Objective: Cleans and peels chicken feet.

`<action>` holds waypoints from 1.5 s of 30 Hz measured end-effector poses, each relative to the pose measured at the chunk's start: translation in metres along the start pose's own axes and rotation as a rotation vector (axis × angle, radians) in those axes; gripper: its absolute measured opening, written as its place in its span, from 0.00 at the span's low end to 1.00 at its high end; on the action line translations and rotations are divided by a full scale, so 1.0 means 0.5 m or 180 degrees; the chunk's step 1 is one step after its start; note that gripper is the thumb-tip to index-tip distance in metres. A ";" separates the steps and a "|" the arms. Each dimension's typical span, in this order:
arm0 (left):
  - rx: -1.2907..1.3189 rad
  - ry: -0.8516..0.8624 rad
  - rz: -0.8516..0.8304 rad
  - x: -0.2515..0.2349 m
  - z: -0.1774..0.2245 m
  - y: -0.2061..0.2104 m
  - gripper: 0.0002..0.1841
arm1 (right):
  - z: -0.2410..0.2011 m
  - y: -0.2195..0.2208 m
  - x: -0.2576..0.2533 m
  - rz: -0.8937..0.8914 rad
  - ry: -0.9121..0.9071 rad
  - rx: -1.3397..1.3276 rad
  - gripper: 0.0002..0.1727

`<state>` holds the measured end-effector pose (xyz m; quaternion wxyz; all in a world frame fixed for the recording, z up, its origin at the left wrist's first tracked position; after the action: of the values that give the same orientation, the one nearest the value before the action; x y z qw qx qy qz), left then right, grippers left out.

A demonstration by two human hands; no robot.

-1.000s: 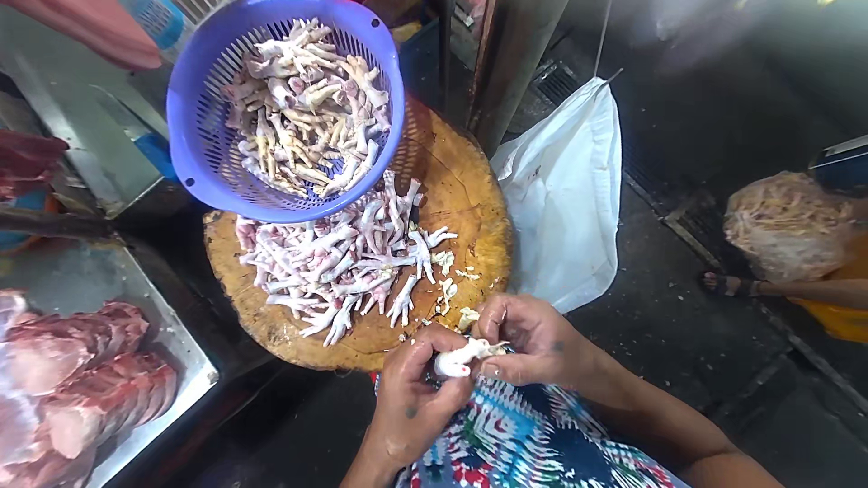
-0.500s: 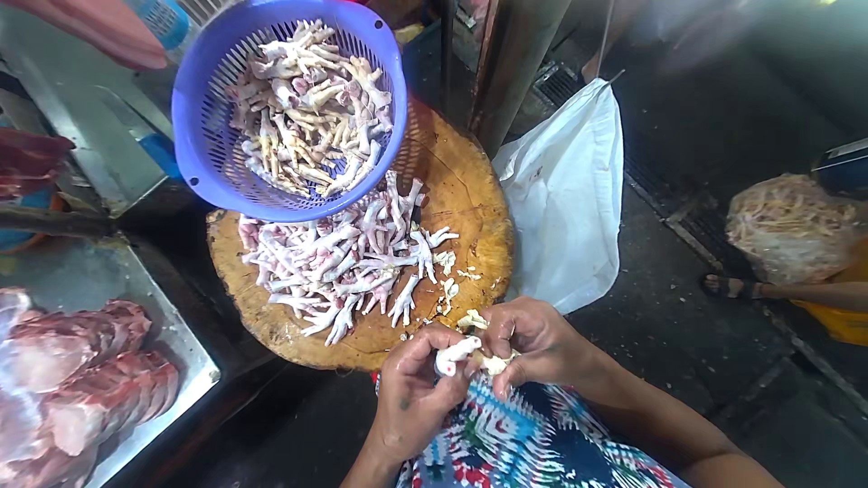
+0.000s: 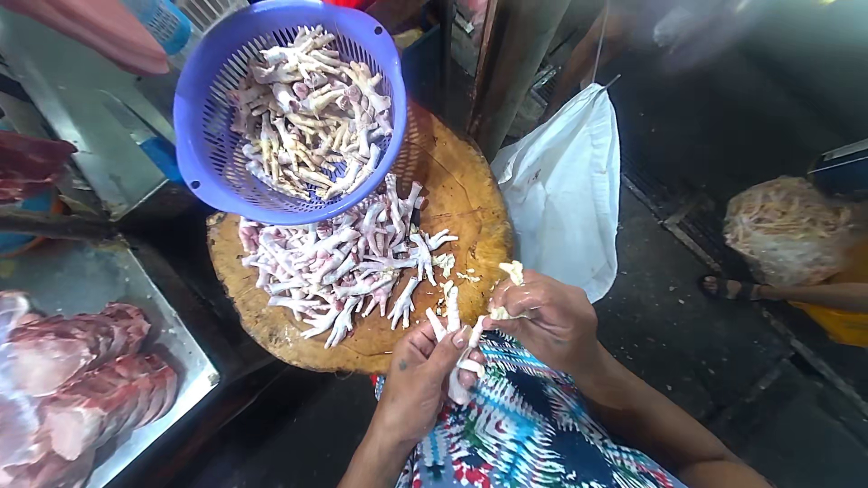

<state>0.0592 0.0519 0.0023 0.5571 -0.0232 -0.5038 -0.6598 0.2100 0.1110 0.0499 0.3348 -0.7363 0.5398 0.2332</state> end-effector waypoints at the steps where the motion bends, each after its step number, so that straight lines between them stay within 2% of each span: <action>1: 0.0084 -0.0062 -0.0009 -0.001 -0.002 0.000 0.08 | -0.002 -0.001 0.000 0.0002 -0.0027 0.0055 0.12; 6: 0.0223 0.0029 0.0132 -0.001 0.008 -0.003 0.09 | -0.017 -0.020 0.001 0.0219 -0.0079 0.0272 0.09; 11: -0.0036 0.0230 0.0123 0.001 0.020 0.007 0.10 | -0.003 -0.027 0.012 0.0436 0.0092 0.0675 0.10; 15: 0.0067 0.0242 0.0274 0.004 0.020 -0.005 0.07 | 0.034 -0.056 0.024 0.0624 0.0294 0.1235 0.08; 17: 0.0108 0.0310 0.0372 0.006 0.026 -0.011 0.07 | 0.057 -0.065 0.023 0.0680 0.0619 0.0998 0.10; 20: 0.0022 0.0523 0.0494 0.007 0.033 -0.022 0.09 | 0.051 -0.005 0.025 0.0242 0.1160 -0.0089 0.16; 23: -0.0133 0.0788 0.0556 0.006 0.039 -0.026 0.08 | 0.023 0.063 0.030 -0.0271 0.1175 -0.0882 0.19; 26: -0.0281 0.0955 0.0652 0.009 0.041 -0.033 0.08 | 0.011 0.092 0.029 -0.0532 0.0980 -0.0880 0.18; 31: -0.0457 0.1076 0.0736 0.012 0.043 -0.038 0.09 | 0.004 0.099 0.026 -0.0644 0.0833 -0.0670 0.14; 40: -0.0722 0.1421 0.0932 0.032 0.052 -0.040 0.08 | 0.008 0.117 0.040 -0.0615 0.1556 -0.1415 0.08; 45: -0.0434 0.1409 0.0905 0.034 0.043 -0.057 0.09 | -0.006 0.134 0.053 -0.0577 0.1756 -0.1738 0.04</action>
<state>0.0197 0.0508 0.0046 0.7378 0.0136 -0.3159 -0.5964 0.1545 0.0790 0.0169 -0.0115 -0.8779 0.4604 0.1311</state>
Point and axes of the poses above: each hand's wrist, its own x-axis away from the middle knuckle, its own y-axis out of the palm, z = x × y, the point moved 9 cm from there along -x, towards the middle knuckle, and after that the axes turned 14 degrees about -y, right-handed, at the moved point
